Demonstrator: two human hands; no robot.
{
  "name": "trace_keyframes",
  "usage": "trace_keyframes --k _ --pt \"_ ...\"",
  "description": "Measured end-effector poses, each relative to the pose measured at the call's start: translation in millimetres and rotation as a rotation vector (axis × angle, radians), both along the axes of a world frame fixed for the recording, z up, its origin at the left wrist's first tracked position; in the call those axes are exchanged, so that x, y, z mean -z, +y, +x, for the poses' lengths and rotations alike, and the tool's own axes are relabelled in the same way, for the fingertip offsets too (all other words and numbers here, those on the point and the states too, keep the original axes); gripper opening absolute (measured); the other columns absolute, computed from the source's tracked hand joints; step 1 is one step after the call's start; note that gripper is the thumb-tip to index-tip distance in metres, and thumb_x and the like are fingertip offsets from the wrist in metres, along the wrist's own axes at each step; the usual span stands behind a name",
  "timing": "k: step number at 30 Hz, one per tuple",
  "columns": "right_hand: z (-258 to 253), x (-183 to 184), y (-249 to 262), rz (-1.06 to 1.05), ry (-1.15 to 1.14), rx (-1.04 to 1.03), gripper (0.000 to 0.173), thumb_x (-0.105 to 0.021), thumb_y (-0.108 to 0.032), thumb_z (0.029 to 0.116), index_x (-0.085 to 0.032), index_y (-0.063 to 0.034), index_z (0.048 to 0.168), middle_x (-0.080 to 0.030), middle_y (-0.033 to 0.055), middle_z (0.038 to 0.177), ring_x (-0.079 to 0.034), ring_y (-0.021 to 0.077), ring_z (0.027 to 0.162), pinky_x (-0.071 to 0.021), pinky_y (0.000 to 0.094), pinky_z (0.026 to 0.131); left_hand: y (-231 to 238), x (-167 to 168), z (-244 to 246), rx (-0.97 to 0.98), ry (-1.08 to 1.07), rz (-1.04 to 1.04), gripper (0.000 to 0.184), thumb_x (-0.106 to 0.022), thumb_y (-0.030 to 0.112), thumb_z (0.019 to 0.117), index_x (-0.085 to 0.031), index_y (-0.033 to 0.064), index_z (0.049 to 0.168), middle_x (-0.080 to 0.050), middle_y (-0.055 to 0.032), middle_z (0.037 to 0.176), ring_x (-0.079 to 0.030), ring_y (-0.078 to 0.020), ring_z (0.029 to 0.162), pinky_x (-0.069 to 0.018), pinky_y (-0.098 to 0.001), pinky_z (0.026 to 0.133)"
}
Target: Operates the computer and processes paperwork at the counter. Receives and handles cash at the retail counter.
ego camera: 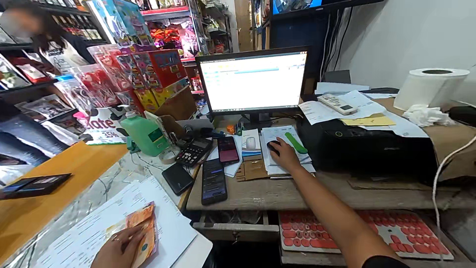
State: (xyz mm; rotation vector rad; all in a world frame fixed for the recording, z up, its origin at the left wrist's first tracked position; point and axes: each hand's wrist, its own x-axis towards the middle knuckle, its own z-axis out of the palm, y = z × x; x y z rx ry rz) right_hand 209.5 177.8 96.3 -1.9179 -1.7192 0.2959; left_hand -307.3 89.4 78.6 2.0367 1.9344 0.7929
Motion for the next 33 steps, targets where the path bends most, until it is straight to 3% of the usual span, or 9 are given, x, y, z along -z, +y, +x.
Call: trace_keyframes --k 8,13,28,33 --pt "-1.2 -3.2 4.6 -0.025 0.018 0.035 0.045 -0.052 -0.026 0.1061 -0.055 -0.0102 0.148 -0.035 0.0198 0.163 -0.046 0.0428 0.139 -0.0340 0.0566 0.114 0.3 0.2 0.2 -0.006 0.015 -0.018 0.025 -0.062 0.008 0.0983 -0.071 -0.0062 0.117 -0.065 -0.0330 0.122 -0.065 -0.0484 0.106 -0.0474 -0.0618 0.096" --pt "0.9 2.7 0.2 0.119 0.051 0.010 0.042 -0.057 -0.022 0.1015 -0.063 -0.0064 0.140 -0.047 0.0240 0.154 -0.053 0.0437 0.133 -0.0402 0.0556 0.111 -0.8 -3.8 1.0 0.007 0.011 -0.037 0.027 -0.060 0.008 0.0987 -0.070 -0.0082 0.118 -0.064 -0.0346 0.122 -0.065 -0.0475 0.105 -0.0481 -0.0600 0.096" --pt "-2.0 0.7 -1.9 0.007 -0.002 0.021 0.043 -0.052 -0.023 0.1038 -0.059 -0.0097 0.144 -0.043 0.0211 0.158 -0.050 0.0410 0.136 -0.0357 0.0556 0.112 -2.5 1.3 -3.0 0.030 -0.023 -0.023 0.027 -0.061 0.008 0.0983 -0.070 -0.0080 0.118 -0.064 -0.0344 0.122 -0.064 -0.0470 0.106 -0.0480 -0.0587 0.096" --pt "-2.8 0.0 -1.5 -0.005 -0.020 0.019 0.042 -0.051 -0.022 0.1043 -0.061 -0.0081 0.142 -0.045 0.0213 0.156 -0.050 0.0416 0.136 -0.0356 0.0569 0.112 -1.5 3.5 -5.2 0.058 -0.020 -0.011 0.028 -0.060 0.009 0.0986 -0.069 -0.0099 0.117 -0.064 -0.0348 0.121 -0.064 -0.0482 0.106 -0.0471 -0.0601 0.097"
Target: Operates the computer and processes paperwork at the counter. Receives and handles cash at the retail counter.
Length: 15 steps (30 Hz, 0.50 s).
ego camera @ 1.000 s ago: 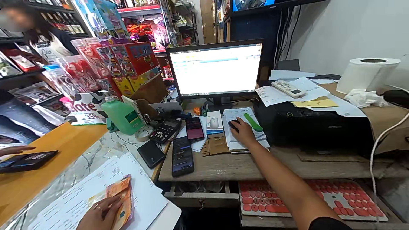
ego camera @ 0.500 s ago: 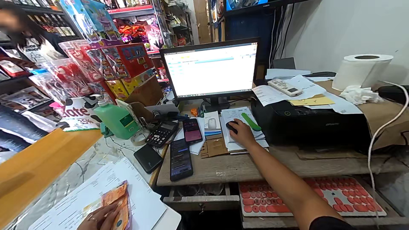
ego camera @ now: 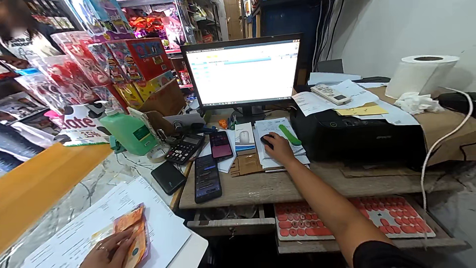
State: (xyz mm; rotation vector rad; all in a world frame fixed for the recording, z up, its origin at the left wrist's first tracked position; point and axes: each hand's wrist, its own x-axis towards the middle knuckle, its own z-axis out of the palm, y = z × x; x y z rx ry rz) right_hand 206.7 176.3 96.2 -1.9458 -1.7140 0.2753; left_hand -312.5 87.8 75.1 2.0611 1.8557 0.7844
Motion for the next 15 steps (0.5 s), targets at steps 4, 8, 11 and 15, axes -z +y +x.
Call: trace_keyframes --k 4,8,11,15 --pt "3.8 7.5 3.0 0.092 0.028 -0.003 0.047 -0.063 -0.028 0.1010 -0.060 -0.0070 0.143 -0.040 0.0226 0.159 -0.046 0.0455 0.139 -0.0357 0.0633 0.111 1.8 4.9 -5.2 0.017 -0.017 -0.014 0.031 -0.058 0.009 0.0995 -0.067 -0.0118 0.120 -0.062 -0.0366 0.123 -0.063 -0.0467 0.107 -0.0471 -0.0570 0.097" --pt "6.7 18.9 -50.1 0.463 0.027 -0.121 0.053 -0.068 -0.030 0.0968 -0.060 -0.0028 0.142 -0.046 0.0228 0.155 -0.048 0.0427 0.140 -0.0387 0.0614 0.112 3.4 5.6 -10.7 -0.007 0.012 -0.104 0.042 -0.055 0.021 0.1021 -0.061 -0.0102 0.129 -0.061 -0.0336 0.128 -0.063 -0.0329 0.108 -0.0486 -0.0424 0.098" --pt "14.6 46.0 -144.8 0.607 -0.092 -0.251 0.032 -0.057 -0.018 0.0990 -0.073 -0.0003 0.121 -0.071 0.0160 0.127 -0.069 0.0308 0.116 -0.0515 0.0487 0.101 15.9 28.6 -35.7 -0.028 -0.143 -0.243 0.042 -0.052 0.023 0.1034 -0.060 -0.0080 0.130 -0.065 -0.0185 0.122 -0.063 -0.0128 0.106 -0.0516 -0.0297 0.095" --pt "50.6 124.1 -262.9 0.431 -0.155 -0.038 0.030 -0.052 -0.018 0.1005 -0.078 -0.0041 0.105 -0.076 0.0130 0.115 -0.072 0.0306 0.106 -0.0513 0.0523 0.098 8.7 19.2 2.4 -0.142 -0.498 -0.421 0.019 -0.044 0.003 0.1045 -0.060 -0.0034 0.096 -0.061 0.0077 0.073 -0.060 0.0040 0.067 -0.0507 -0.0129 0.067"
